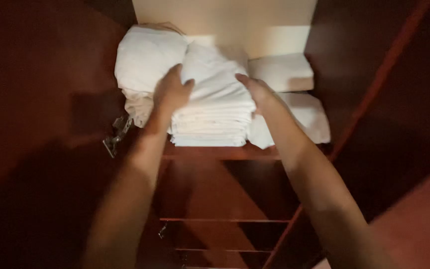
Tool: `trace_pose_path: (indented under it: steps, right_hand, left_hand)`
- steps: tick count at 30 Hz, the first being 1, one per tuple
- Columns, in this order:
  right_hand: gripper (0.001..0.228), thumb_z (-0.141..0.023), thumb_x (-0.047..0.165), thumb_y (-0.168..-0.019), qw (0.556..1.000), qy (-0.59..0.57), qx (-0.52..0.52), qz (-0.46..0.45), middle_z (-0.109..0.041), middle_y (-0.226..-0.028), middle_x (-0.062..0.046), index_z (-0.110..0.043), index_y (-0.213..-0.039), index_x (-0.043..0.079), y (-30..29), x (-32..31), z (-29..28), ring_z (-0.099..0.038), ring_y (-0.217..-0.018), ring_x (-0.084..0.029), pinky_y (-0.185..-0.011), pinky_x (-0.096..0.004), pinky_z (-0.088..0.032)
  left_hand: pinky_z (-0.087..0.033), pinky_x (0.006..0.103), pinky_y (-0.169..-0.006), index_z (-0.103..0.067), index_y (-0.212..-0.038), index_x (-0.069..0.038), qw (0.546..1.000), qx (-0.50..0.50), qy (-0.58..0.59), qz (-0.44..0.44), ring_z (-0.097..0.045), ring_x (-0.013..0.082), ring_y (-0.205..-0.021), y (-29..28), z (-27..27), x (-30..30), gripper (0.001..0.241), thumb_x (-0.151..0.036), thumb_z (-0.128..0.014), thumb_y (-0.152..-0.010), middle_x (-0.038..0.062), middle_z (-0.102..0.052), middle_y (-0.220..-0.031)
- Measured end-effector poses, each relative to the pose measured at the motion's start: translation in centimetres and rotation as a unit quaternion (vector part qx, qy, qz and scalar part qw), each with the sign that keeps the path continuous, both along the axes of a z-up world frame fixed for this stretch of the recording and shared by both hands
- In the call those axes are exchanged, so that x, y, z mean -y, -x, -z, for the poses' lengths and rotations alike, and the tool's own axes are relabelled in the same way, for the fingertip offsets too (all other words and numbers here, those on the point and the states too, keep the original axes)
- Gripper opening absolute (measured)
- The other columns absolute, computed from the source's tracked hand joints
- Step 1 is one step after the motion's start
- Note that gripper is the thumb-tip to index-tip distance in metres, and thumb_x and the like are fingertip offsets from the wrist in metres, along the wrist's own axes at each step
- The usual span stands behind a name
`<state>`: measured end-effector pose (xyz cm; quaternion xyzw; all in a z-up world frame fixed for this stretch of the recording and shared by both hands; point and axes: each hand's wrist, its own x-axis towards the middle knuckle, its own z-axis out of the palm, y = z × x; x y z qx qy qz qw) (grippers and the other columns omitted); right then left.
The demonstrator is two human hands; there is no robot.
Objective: The person folds a white towel on a wooden chair and places it in a cabinet. Then, the person removes a white pillowcase from a pillow, inserts the pillow into a blue pillowcase with star patterns, and places the pillow on a chair.
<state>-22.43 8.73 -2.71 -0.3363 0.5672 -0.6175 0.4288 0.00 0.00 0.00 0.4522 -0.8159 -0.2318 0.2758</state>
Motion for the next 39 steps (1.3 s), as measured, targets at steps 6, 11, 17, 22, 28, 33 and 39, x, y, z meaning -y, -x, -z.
trace_pose_path:
  steps: [6,11,17,22,28,33,39]
  right_hand:
    - [0.060,-0.053,0.033,-0.097,0.996,-0.005,-0.026,-0.081,-0.063,-0.137,-0.025,-0.049,-0.145,-0.003,-0.1,-1.9,-2.6,-0.067,-0.115,-0.030,-0.096,-0.034,-0.057]
    - [0.063,-0.071,0.021,-0.097,0.746,0.175,-0.625,0.149,-0.054,-0.131,-0.039,-0.047,-0.141,-0.017,5.7,3.6,-3.3,-0.057,-0.119,-0.048,-0.099,-0.048,-0.050]
    - [0.021,-0.070,0.013,-0.093,0.729,0.349,-0.584,-0.073,-0.073,-0.116,-0.011,-0.075,-0.109,0.000,4.9,15.0,-5.8,-0.068,-0.101,-0.024,-0.091,-0.035,-0.053]
    - [0.072,-0.024,0.061,-0.099,0.793,0.038,-0.587,-0.161,-0.045,-0.150,-0.013,-0.043,-0.148,0.012,-1.1,14.7,-2.6,-0.042,-0.136,-0.032,-0.115,-0.048,-0.028]
    - [0.084,-0.019,0.070,-0.101,0.800,-0.018,-0.553,-0.230,-0.032,-0.163,-0.022,-0.033,-0.160,0.012,0.4,18.2,-0.3,-0.026,-0.153,-0.040,-0.127,-0.054,-0.016]
    - [0.061,-0.041,0.061,-0.104,0.815,0.095,-0.554,-0.143,-0.064,-0.139,-0.014,-0.066,-0.137,0.017,3.8,17.9,-0.6,-0.053,-0.136,-0.035,-0.115,-0.048,-0.040]
    - [0.033,-0.059,0.029,-0.101,0.683,0.188,-0.703,-0.065,-0.072,-0.082,-0.018,-0.071,-0.089,0.001,11.7,16.1,0.3,-0.063,-0.066,-0.039,-0.069,-0.050,-0.050]
  left_hand:
    - [-0.041,0.0520,-0.109,-0.032,-0.155,-0.005,0.977,0.031,0.211,0.006,-0.044,0.0366,-0.139,0.0,1.8,-1.0,0.062,-0.026,-0.050,-0.099,0.016,-0.041,-0.157]
    - [-0.053,0.0397,-0.051,-0.070,-0.112,0.001,0.909,0.053,0.413,-0.017,-0.065,0.0296,-0.073,0.1,0.5,-2.7,0.032,-0.023,-0.072,-0.090,0.020,-0.064,-0.103]
    - [-0.046,0.0492,-0.094,-0.070,-0.126,-0.005,0.891,0.100,0.438,0.061,-0.065,0.0308,-0.105,3.2,-1.1,-1.5,0.045,-0.039,-0.065,-0.096,0.018,-0.067,-0.131]
    - [-0.017,0.0567,-0.120,-0.045,-0.149,-0.005,0.944,0.233,0.229,0.039,-0.020,0.0463,-0.151,3.8,1.8,-2.2,0.082,-0.067,-0.030,-0.097,0.022,-0.030,-0.162]
    - [-0.016,0.0554,-0.122,-0.048,-0.148,-0.004,0.949,0.252,0.189,0.022,-0.024,0.0458,-0.151,4.3,1.2,-3.0,0.085,-0.068,-0.028,-0.096,0.024,-0.038,-0.159]
    - [-0.043,0.0516,-0.103,-0.077,-0.116,-0.007,0.890,0.158,0.427,-0.036,-0.060,0.0442,-0.125,4.8,2.7,-1.1,0.074,-0.071,-0.051,-0.090,0.021,-0.071,-0.126]
    - [-0.036,0.0537,-0.094,-0.054,-0.144,-0.019,0.903,0.195,0.357,0.136,-0.050,0.0357,-0.111,6.7,0.4,-4.8,0.082,-0.080,-0.035,-0.093,0.010,-0.053,-0.145]
